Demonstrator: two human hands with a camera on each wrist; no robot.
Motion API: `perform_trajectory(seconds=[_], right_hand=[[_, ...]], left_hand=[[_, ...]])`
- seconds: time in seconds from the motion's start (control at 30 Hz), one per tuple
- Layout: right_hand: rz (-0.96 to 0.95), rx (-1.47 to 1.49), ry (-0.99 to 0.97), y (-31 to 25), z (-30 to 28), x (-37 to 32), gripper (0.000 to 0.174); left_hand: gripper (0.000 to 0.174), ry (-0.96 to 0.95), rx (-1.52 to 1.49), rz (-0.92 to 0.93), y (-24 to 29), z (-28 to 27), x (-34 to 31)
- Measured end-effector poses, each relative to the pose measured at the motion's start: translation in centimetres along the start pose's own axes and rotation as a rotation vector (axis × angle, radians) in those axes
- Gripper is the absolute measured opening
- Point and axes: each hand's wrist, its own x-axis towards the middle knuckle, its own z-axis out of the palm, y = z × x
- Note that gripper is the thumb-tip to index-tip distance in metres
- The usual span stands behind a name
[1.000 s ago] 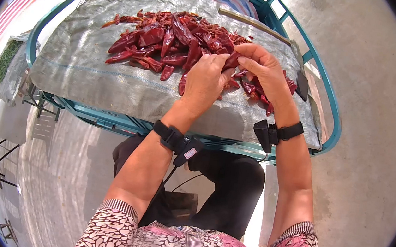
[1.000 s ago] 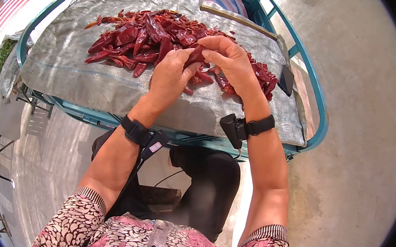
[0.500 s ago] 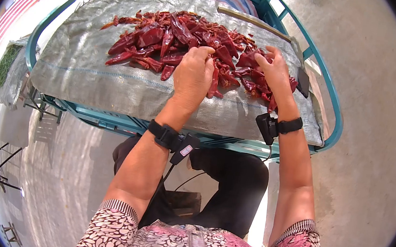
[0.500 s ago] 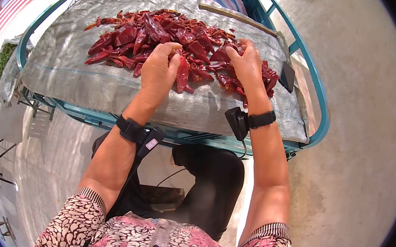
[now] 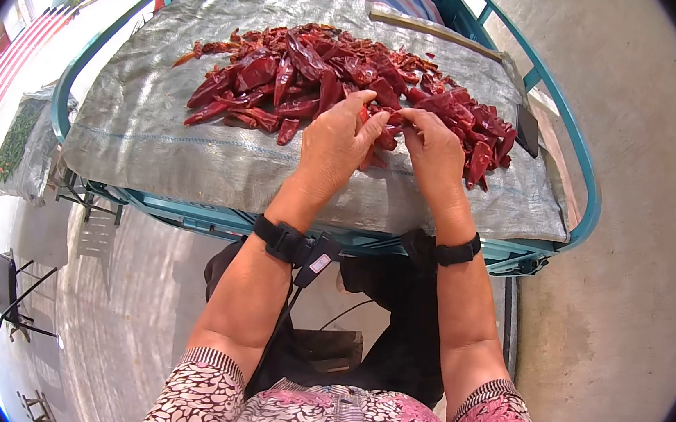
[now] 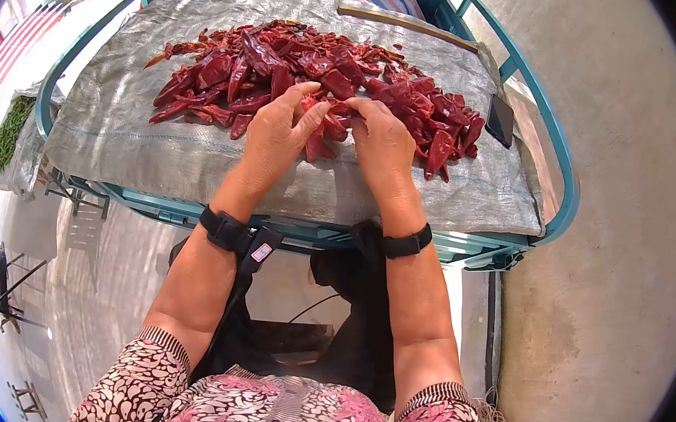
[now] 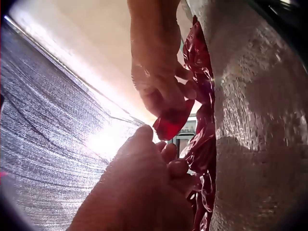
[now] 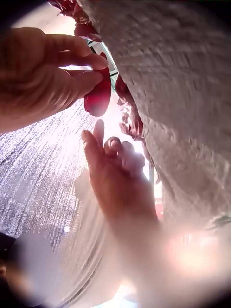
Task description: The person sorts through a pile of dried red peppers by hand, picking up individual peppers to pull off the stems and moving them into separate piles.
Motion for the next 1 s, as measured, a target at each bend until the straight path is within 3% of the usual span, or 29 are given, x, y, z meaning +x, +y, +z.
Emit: perform_trajectory(seconds=[0.1, 0.2, 0.3, 0.4, 0.47, 0.57, 0.63, 0.73, 0.77, 0.9, 1.0], right_hand=[[-0.102, 0.117, 0.034, -0.4, -0.5, -0.5, 0.028], [-0.131, 0.132, 0.099, 0.2, -0.9, -0.6, 0.029], [-0.02, 0.104, 0.215, 1.7, -1.8, 0.1, 0.029], [0.115, 0.083, 0.289, 2.3, -2.1, 0.2, 0.029], [0.2, 0.074, 0.322, 2.4, -2.1, 0.2, 0.03], [0.159, 0.059, 0.045, 0.7, -1.6, -0.6, 0.029], [0.132, 0.062, -0.06, -0.3, -0.8, -1.3, 0.031], [0.117, 0.098, -0.008, -0.5, 0.0, -1.4, 0.031], [0.08, 0.1, 0.115, -0.4, 0.4, -1.3, 0.031], [0.191, 0.312, 0.048, -2.5, -1.6, -0.6, 0.032], [0.03, 0.438, 0.035, -2.2, -0.5, -0.8, 0.03]], left_hand=[[0.02, -0.011, -0.086, 0.074, -0.4, 0.9, 0.1], [0.017, -0.042, -0.279, -0.163, 0.2, 1.0, 0.1], [0.017, 0.156, -0.102, -0.116, -1.0, 1.4, 0.3], [0.021, 0.202, 0.103, -0.12, -0.8, 0.7, 0.1], [0.032, 0.11, 0.286, -0.174, 0.1, 0.2, -0.2], [0.037, 0.011, 0.504, -0.156, 0.3, 0.1, -0.7], [0.034, -0.002, 0.419, -0.126, -0.3, 0.3, -0.8], [0.029, 0.077, 0.33, -0.075, 0.0, 0.3, -0.9], [0.027, 0.123, 0.304, -0.052, 0.3, 0.3, -0.7], [0.018, -0.004, 0.264, 0.199, 0.7, -0.3, -0.6], [0.016, 0.014, 0.166, 0.315, 0.3, 0.3, -0.8]])
